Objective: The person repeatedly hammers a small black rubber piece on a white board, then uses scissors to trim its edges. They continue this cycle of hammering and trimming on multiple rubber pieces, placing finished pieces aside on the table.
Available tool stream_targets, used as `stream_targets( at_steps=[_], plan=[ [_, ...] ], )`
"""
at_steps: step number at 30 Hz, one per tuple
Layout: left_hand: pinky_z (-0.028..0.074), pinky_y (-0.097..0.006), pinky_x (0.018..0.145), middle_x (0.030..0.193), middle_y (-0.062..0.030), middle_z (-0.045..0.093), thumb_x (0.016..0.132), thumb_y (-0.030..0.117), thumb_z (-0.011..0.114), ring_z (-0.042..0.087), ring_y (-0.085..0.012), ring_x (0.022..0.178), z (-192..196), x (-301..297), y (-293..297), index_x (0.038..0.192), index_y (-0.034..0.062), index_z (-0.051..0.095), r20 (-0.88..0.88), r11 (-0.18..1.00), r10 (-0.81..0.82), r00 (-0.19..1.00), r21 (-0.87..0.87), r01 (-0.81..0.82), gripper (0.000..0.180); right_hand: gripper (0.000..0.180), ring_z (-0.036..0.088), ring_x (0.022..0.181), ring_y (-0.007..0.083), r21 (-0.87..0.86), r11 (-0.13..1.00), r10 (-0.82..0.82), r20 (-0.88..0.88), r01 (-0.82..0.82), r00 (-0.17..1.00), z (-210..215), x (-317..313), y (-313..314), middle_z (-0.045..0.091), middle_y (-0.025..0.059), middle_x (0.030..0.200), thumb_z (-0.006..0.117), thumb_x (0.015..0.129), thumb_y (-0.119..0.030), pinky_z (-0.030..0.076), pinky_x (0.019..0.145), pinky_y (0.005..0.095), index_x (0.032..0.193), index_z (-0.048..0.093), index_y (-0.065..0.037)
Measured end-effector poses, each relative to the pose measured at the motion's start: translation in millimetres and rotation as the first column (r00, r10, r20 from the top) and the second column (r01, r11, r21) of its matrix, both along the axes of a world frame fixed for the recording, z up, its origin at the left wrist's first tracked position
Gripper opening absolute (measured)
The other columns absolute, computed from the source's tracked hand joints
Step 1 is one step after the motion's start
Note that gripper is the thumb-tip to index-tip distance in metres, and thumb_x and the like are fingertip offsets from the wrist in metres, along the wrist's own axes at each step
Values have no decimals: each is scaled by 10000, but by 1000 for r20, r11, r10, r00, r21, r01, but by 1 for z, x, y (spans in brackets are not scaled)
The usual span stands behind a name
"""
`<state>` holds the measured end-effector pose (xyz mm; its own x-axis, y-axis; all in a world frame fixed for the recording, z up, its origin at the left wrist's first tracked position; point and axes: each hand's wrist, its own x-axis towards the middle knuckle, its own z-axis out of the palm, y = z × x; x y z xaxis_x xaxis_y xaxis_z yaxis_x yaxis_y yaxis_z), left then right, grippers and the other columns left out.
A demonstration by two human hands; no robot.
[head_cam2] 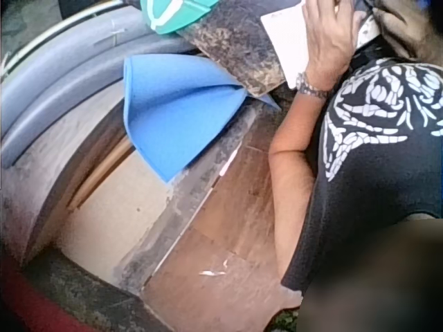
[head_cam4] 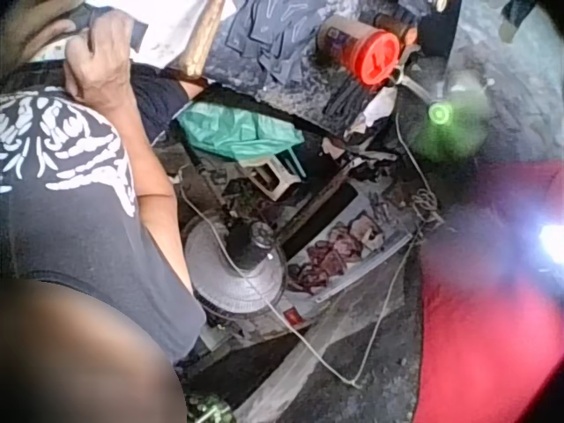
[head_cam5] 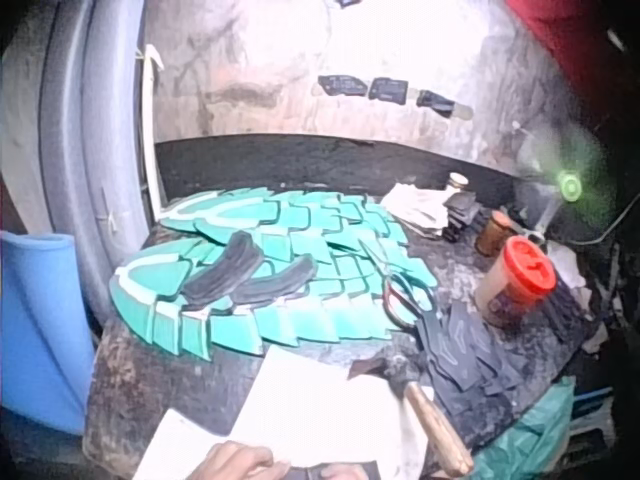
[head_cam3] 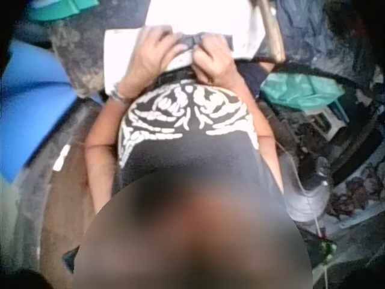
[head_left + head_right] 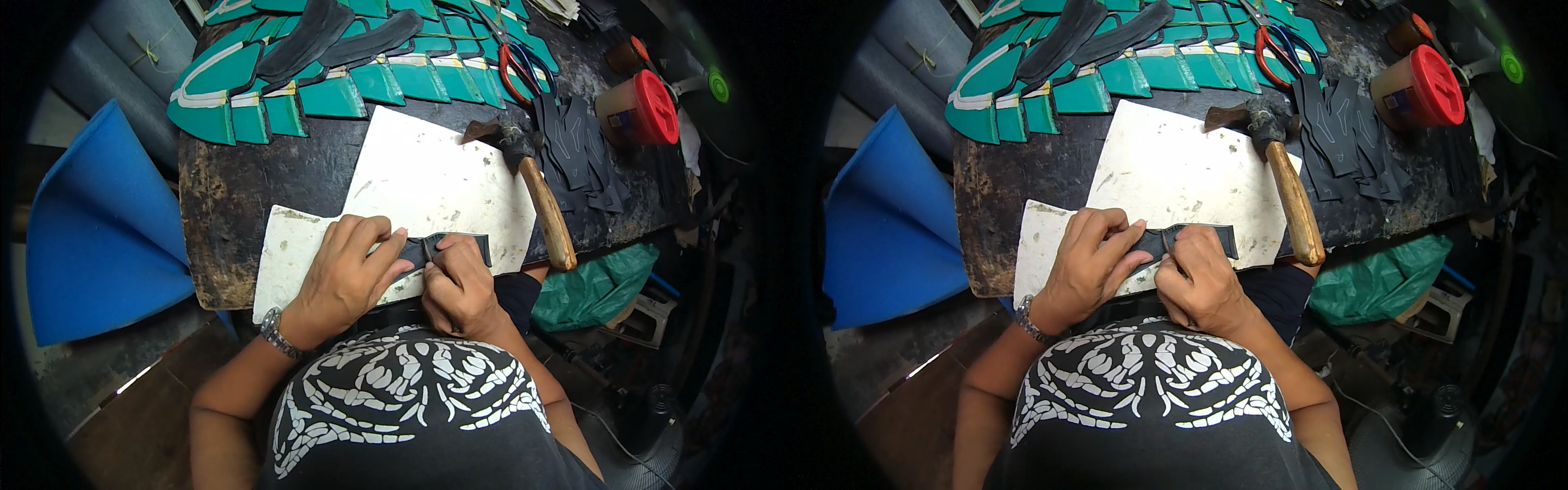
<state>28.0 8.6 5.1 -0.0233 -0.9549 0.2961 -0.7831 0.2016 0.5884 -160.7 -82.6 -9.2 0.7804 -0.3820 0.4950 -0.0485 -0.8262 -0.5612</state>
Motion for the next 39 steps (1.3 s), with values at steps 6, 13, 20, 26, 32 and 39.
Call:
stream_targets(
  at_steps=[6,13,20,26,32,39],
  plan=[
    [451,-398,869,1100,-95,594,855,140,786,566,-267,997,-3,0,2,1095,14,677,-42,1000,13,999,-5,-13,293,287,569,790,337,50,999,19,24,-20,1000,2,-2,-2,508,153,844,759,607,-2,522,873,495,823,571,23],
    [449,-388,851,1045,-87,612,858,99,773,577,-252,981,-5,-1,0,1064,12,686,-50,1000,-22,999,-15,21,240,298,563,784,325,-12,999,48,-42,-49,998,1,-2,-2,517,151,866,772,644,-39,502,878,523,866,586,33],
    [446,-390,845,1034,-95,609,876,87,753,579,-249,972,-6,-2,1,1060,-4,688,-28,1000,-27,999,-9,26,215,296,559,803,323,10,998,54,-23,-54,998,-1,-2,-2,511,143,865,762,663,-63,487,891,526,884,587,27],
    [431,-399,847,1024,-98,602,884,82,740,566,-263,957,0,0,6,1073,1,676,-63,999,-20,998,47,23,215,298,559,810,318,-56,997,51,-85,-56,995,2,0,-1,486,123,842,744,641,-70,472,876,497,883,588,11],
    [423,-393,849,1016,-100,603,864,43,755,568,-271,957,-1,-2,11,1074,4,671,-71,1000,1,997,13,0,229,290,558,809,314,23,999,47,-11,-47,999,3,2,-3,483,115,829,752,644,-53,459,855,473,876,590,11],
    [431,-395,874,1044,-113,604,857,39,768,573,-281,978,1,-2,14,1112,-1,673,-75,999,2,997,44,1,275,251,536,792,295,-16,998,66,-62,-67,996,3,3,-1,466,104,821,748,669,-27,448,868,470,835,559,-15]
  ],
)
